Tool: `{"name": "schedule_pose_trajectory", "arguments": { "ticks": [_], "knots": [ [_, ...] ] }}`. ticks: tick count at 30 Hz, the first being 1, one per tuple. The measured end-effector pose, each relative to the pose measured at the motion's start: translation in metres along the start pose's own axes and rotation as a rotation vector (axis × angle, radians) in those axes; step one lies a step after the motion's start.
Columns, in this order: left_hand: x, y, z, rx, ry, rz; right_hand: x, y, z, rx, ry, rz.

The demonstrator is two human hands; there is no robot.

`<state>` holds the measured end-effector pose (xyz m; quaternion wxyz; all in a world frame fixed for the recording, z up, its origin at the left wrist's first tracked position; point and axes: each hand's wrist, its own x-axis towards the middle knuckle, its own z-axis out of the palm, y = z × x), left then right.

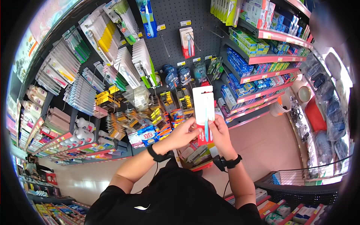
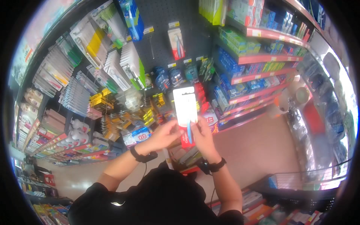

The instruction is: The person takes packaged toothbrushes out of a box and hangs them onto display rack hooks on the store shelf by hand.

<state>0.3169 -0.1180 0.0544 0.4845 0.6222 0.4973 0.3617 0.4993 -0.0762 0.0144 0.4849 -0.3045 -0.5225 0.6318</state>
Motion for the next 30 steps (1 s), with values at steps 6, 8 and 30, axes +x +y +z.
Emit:
{"name": "schedule_pose_trajectory", "arguments": {
  "ticks": [6, 8, 30],
  "knots": [
    [0.078, 0.002, -0.028, -0.211, 0.100, 0.081, 0.083, -0.011, -0.002, -0.150, 0.115, -0.095],
    [0.103, -0.005, -0.042, -0.255, 0.100, 0.114, 0.106, -0.018, 0.002, -0.138, 0.122, -0.089],
    [0.204, -0.048, -0.115, -0.027, 0.315, 0.284, 0.230, 0.004, 0.015, -0.194, 0.165, 0.072]
  ]
}}
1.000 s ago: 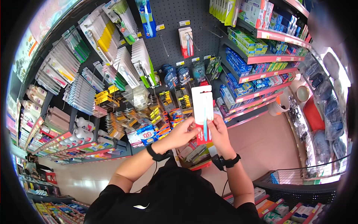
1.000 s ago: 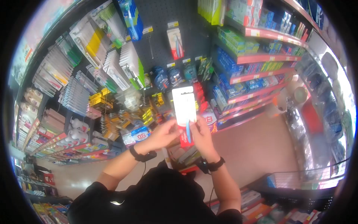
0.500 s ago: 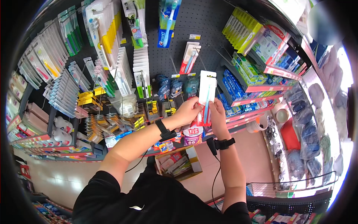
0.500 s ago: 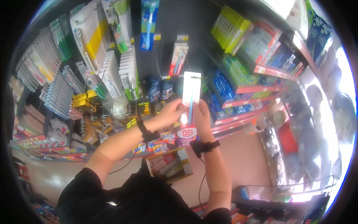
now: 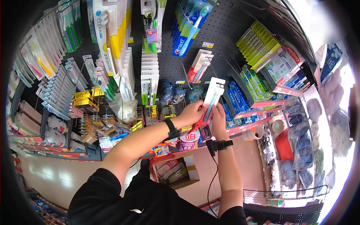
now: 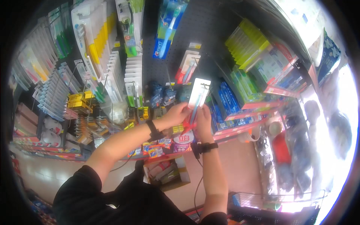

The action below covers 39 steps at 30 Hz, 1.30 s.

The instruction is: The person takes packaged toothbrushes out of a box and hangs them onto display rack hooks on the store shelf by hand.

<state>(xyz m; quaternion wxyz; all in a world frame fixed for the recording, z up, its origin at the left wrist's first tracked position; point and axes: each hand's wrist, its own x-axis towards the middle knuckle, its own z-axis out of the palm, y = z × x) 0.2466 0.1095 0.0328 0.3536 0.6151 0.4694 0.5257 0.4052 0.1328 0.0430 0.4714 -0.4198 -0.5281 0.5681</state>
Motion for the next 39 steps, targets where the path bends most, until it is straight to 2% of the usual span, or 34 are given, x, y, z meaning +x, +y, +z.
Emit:
{"name": "schedule_pose_trajectory", "arguments": {
  "ticks": [3, 5, 9, 11, 13, 15, 17, 19, 21, 22, 24, 25, 27, 28, 29, 30, 31, 32, 33, 35, 37, 38, 39],
  "knots": [
    [0.018, -0.015, -0.010, 0.049, 0.015, -0.045, 0.022, 0.000, 0.015, -0.079, 0.030, -0.058],
    [0.028, -0.023, -0.015, 0.070, 0.017, -0.010, 0.031, 0.000, 0.027, -0.014, 0.040, -0.089],
    [0.045, -0.035, -0.024, 0.154, 0.041, -0.048, 0.065, 0.025, 0.024, -0.037, 0.056, -0.050],
    [0.055, -0.042, -0.026, 0.182, 0.051, -0.060, 0.083, 0.026, 0.027, -0.131, 0.057, -0.114],
    [0.065, -0.043, -0.029, -0.033, 0.095, -0.196, 0.104, 0.028, 0.028, -0.160, 0.061, -0.110],
    [0.077, -0.050, -0.034, 0.005, 0.041, -0.189, 0.127, 0.031, 0.030, -0.189, 0.067, -0.105],
    [0.086, -0.062, -0.033, -0.093, 0.101, -0.090, 0.150, 0.032, 0.033, -0.294, 0.071, -0.104],
    [0.093, -0.067, -0.035, -0.210, 0.026, -0.159, 0.157, 0.025, 0.044, -0.272, 0.079, -0.125],
    [0.093, -0.074, -0.032, -0.167, 0.073, -0.027, 0.161, 0.024, 0.048, -0.285, 0.094, -0.178],
    [0.090, -0.078, -0.029, -0.165, 0.068, -0.033, 0.163, 0.025, 0.045, -0.320, 0.073, -0.101],
    [0.076, -0.080, -0.025, 0.115, 0.222, 0.126, 0.154, 0.037, 0.042, -0.322, 0.135, -0.107],
    [0.064, -0.079, -0.024, 0.119, 0.208, 0.115, 0.146, 0.046, 0.039, -0.324, 0.201, -0.113],
    [0.026, -0.078, -0.014, -0.083, 0.069, -0.224, 0.117, 0.069, 0.024, -0.323, 0.244, -0.040],
    [0.006, -0.082, -0.010, -0.295, -0.034, -0.229, 0.096, 0.082, 0.016, -0.290, 0.161, -0.040],
    [-0.017, -0.087, -0.008, -0.293, -0.071, -0.271, 0.068, 0.099, 0.007, -0.252, 0.084, -0.032],
    [-0.044, -0.085, -0.011, -0.237, -0.276, -0.440, 0.034, 0.119, -0.002, -0.237, 0.120, 0.022],
    [-0.067, -0.087, -0.015, -0.177, -0.482, -0.599, 0.002, 0.138, -0.010, -0.286, 0.057, 0.103],
    [-0.095, -0.104, -0.014, -0.059, -0.561, -0.504, -0.031, 0.155, -0.016, -0.328, -0.014, 0.184],
    [-0.127, -0.113, -0.016, -0.163, -0.615, -0.528, -0.068, 0.171, -0.020, -0.363, -0.091, 0.268],
    [-0.183, -0.131, -0.018, -0.048, -0.638, -0.646, -0.149, 0.240, -0.038, -0.437, -0.050, 0.293],
    [-0.231, -0.131, -0.023, 0.108, -0.671, -0.792, -0.217, 0.266, -0.045, -0.641, -0.142, 0.442],
    [-0.268, -0.163, -0.022, 0.079, -0.656, -0.889, -0.251, 0.281, -0.046, -0.618, -0.135, 0.470],
    [-0.293, -0.169, -0.024, 0.162, -0.696, -0.898, -0.282, 0.295, -0.047, -0.616, -0.136, 0.570]
  ]
}}
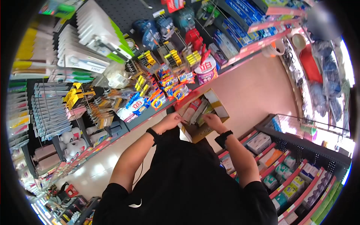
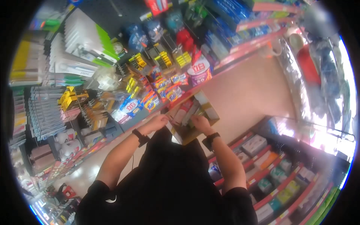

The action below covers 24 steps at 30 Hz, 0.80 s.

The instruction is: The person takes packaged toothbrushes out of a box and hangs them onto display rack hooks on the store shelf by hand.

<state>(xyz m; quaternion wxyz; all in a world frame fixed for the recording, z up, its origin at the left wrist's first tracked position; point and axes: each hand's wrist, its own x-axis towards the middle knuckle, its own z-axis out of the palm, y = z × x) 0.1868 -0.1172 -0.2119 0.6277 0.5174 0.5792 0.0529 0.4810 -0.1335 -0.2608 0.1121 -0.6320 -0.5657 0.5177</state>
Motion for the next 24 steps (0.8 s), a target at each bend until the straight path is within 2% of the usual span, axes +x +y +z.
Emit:
{"name": "schedule_pose_trajectory", "arguments": {
  "ticks": [2, 4, 5, 6, 8, 12, 17, 20, 24],
  "knots": [
    [-0.002, -0.051, 0.027, 0.099, 0.032, -0.036, -0.019, 0.023, 0.015, 0.015, -0.029, 0.091],
    [-0.017, -0.064, 0.044, 0.132, 0.033, -0.063, -0.041, 0.033, 0.032, -0.010, -0.013, 0.033],
    [-0.017, -0.067, 0.049, 0.157, 0.050, -0.060, -0.044, 0.036, 0.034, -0.002, -0.111, 0.080],
    [-0.014, -0.071, 0.052, 0.168, 0.038, -0.068, -0.046, 0.040, 0.036, 0.013, -0.110, 0.090],
    [-0.007, -0.079, 0.062, 0.236, 0.063, -0.028, -0.045, 0.047, 0.038, -0.167, -0.110, -0.059],
    [0.008, -0.070, 0.071, 0.304, 0.088, 0.015, -0.038, 0.047, 0.044, -0.157, -0.031, -0.001],
    [0.016, -0.051, 0.069, 0.514, 0.251, 0.063, -0.028, 0.023, 0.042, -0.260, -0.207, 0.018],
    [0.018, -0.051, 0.062, 0.603, 0.266, 0.076, -0.010, 0.013, 0.053, -0.242, -0.221, -0.001],
    [0.019, -0.053, 0.058, 0.588, 0.234, 0.067, 0.031, 0.033, 0.087, -0.198, -0.221, 0.031]
  ]
}}
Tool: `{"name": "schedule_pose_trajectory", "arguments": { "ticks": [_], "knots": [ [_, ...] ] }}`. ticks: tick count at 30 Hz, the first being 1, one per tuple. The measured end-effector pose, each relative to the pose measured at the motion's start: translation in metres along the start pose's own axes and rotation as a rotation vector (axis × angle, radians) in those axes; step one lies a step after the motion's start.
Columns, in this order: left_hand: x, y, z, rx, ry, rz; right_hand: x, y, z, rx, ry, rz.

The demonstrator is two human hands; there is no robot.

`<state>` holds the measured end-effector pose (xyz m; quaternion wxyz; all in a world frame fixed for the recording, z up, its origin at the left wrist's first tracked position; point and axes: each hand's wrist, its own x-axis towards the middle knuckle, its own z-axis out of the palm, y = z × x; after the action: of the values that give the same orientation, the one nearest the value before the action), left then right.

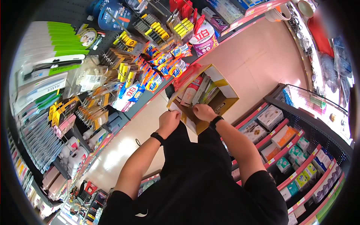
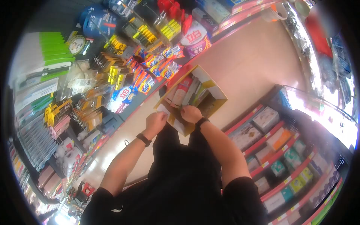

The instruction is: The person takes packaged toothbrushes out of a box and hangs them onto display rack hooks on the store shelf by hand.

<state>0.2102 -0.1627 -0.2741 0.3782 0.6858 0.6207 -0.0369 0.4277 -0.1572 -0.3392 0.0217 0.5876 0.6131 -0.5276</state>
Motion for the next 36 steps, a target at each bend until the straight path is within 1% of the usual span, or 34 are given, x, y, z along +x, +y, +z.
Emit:
{"name": "schedule_pose_trajectory", "arguments": {
  "ticks": [2, 3, 4, 5, 6, 7, 8, 10, 11, 12, 14, 15, 17, 18, 20, 24, 27, 29, 30, 32, 33, 34, 35, 36],
  "knots": [
    [-0.001, -0.001, 0.003, -0.057, 0.073, 0.011, 0.028, 0.010, 0.014, -0.111, 0.013, 0.048],
    [-0.002, -0.002, 0.004, -0.059, 0.060, 0.005, 0.046, 0.020, 0.025, -0.157, -0.017, 0.049],
    [-0.003, -0.002, 0.005, -0.062, 0.118, 0.037, 0.055, 0.018, 0.026, -0.153, -0.026, 0.056],
    [-0.002, -0.002, 0.005, -0.066, 0.179, 0.070, 0.064, 0.015, 0.025, -0.189, 0.022, 0.016],
    [-0.003, -0.002, 0.005, -0.068, 0.171, 0.067, 0.074, 0.015, 0.026, -0.226, 0.071, -0.024],
    [-0.003, -0.003, 0.005, -0.099, 0.152, 0.056, 0.088, 0.016, 0.030, -0.337, 0.058, -0.059],
    [-0.003, -0.003, 0.005, -0.129, 0.132, 0.044, 0.097, 0.016, 0.033, -0.333, 0.054, -0.054],
    [0.000, -0.004, 0.003, -0.149, 0.140, 0.058, 0.107, 0.005, 0.028, -0.567, 0.191, -0.092],
    [-0.001, -0.004, 0.003, -0.169, 0.155, 0.071, 0.113, 0.001, 0.021, -0.640, 0.084, -0.074],
    [0.000, -0.003, 0.003, -0.171, 0.147, 0.063, 0.122, 0.003, 0.021, -0.636, 0.073, -0.073],
    [0.000, -0.003, 0.002, -0.209, 0.160, 0.070, 0.136, 0.008, 0.025, -0.937, -0.009, -0.047],
    [0.001, -0.003, 0.002, -0.210, 0.153, 0.062, 0.138, 0.010, 0.025, -0.933, -0.019, -0.048],
    [0.001, -0.003, 0.003, -0.210, 0.183, 0.065, 0.138, 0.014, 0.021, -1.030, 0.044, -0.093],
    [0.001, -0.004, 0.003, -0.211, 0.181, 0.059, 0.138, 0.015, 0.020, -1.029, 0.038, -0.096],
    [0.001, -0.004, 0.003, -0.197, 0.172, 0.057, 0.134, 0.013, 0.016, -1.066, 0.042, -0.183],
    [0.000, -0.001, 0.002, -0.164, 0.156, 0.032, 0.121, 0.013, 0.004, -1.075, 0.010, -0.188],
    [-0.003, 0.001, 0.001, -0.142, 0.195, 0.047, 0.094, 0.005, -0.010, -1.046, 0.082, -0.247],
    [-0.005, 0.004, 0.001, -0.155, 0.230, 0.042, 0.069, -0.013, -0.031, -0.838, 0.131, -0.345],
    [-0.007, 0.003, 0.003, -0.150, 0.243, 0.047, 0.059, -0.013, -0.036, -0.842, 0.143, -0.352],
    [-0.011, 0.001, 0.005, -0.094, 0.212, 0.064, 0.039, -0.010, -0.046, -0.730, 0.336, -0.507],
    [-0.011, 0.005, -0.001, -0.088, 0.230, 0.073, 0.026, -0.013, -0.053, -0.714, 0.305, -0.482],
    [-0.014, 0.011, -0.006, -0.115, 0.133, -0.008, 0.012, -0.017, -0.061, -0.719, 0.320, -0.490],
    [-0.019, 0.017, -0.010, -0.141, 0.035, -0.088, -0.003, -0.021, -0.069, -0.659, 0.324, -0.440],
    [-0.023, 0.020, -0.010, -0.132, 0.052, -0.078, -0.016, -0.025, -0.078, -0.599, 0.332, -0.391]
  ]
}}
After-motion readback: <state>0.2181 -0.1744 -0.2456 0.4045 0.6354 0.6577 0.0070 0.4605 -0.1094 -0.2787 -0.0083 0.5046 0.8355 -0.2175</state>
